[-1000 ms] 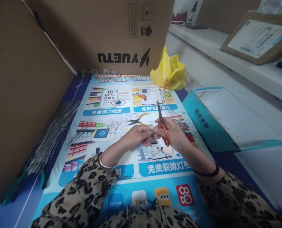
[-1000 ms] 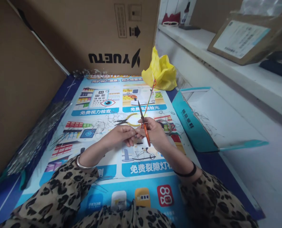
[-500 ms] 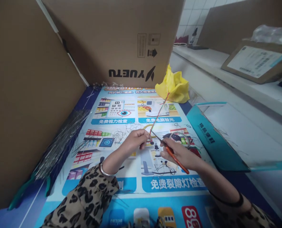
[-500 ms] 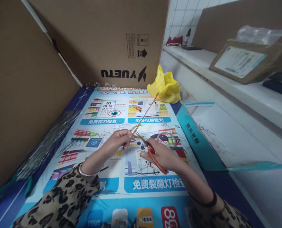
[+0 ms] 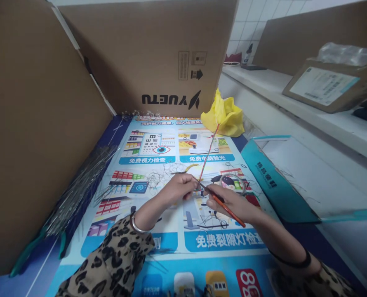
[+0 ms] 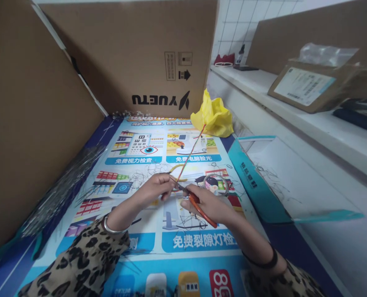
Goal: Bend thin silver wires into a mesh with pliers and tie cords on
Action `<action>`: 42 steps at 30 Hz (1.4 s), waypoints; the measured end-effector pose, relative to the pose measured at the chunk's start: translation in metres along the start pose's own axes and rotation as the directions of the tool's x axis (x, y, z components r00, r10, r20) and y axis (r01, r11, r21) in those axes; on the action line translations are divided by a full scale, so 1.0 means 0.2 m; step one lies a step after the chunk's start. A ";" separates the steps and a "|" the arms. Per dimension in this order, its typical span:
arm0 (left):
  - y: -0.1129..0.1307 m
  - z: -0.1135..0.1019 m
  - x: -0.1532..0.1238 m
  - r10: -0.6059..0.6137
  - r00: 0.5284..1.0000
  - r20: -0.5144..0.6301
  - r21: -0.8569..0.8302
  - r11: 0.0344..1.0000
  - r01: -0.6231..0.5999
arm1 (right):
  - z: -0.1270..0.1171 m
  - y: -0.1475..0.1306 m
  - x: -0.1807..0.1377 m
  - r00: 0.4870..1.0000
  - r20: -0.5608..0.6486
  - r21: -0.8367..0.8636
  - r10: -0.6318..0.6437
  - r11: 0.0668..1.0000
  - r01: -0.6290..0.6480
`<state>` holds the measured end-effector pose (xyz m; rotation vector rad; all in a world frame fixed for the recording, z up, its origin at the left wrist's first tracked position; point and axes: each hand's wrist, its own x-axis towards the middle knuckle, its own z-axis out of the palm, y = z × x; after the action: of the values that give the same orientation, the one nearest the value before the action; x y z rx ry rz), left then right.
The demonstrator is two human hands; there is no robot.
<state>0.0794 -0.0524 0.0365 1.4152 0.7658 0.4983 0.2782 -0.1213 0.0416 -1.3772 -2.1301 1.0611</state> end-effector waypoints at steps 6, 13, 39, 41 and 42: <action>0.00 0.02 0.00 -0.041 0.999 0.005 -0.060 0.997 0.041 | 0.01 0.00 0.01 0.999 -0.036 0.043 0.014 0.999 -0.012; -0.01 0.00 0.00 -0.027 0.998 0.054 -0.196 0.980 0.037 | 0.00 0.00 0.02 0.999 -0.043 0.229 -0.012 0.973 0.021; -0.02 -0.01 -0.01 0.181 0.952 0.248 -0.231 0.965 -0.123 | -0.01 -0.02 -0.01 0.994 0.109 0.482 -0.027 0.876 -0.029; -0.01 -0.02 -0.01 0.176 0.946 0.271 -0.152 0.979 -0.138 | -0.01 -0.03 -0.02 0.991 0.129 0.511 -0.033 0.859 -0.038; 0.00 -0.01 -0.02 0.181 0.950 0.255 -0.089 0.983 -0.163 | -0.01 -0.03 -0.03 0.990 0.136 0.520 -0.030 0.853 -0.045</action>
<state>0.0744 -0.0534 0.0380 1.4570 0.4112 0.4543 0.2778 -0.1275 0.0477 -1.0684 -1.7245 1.6320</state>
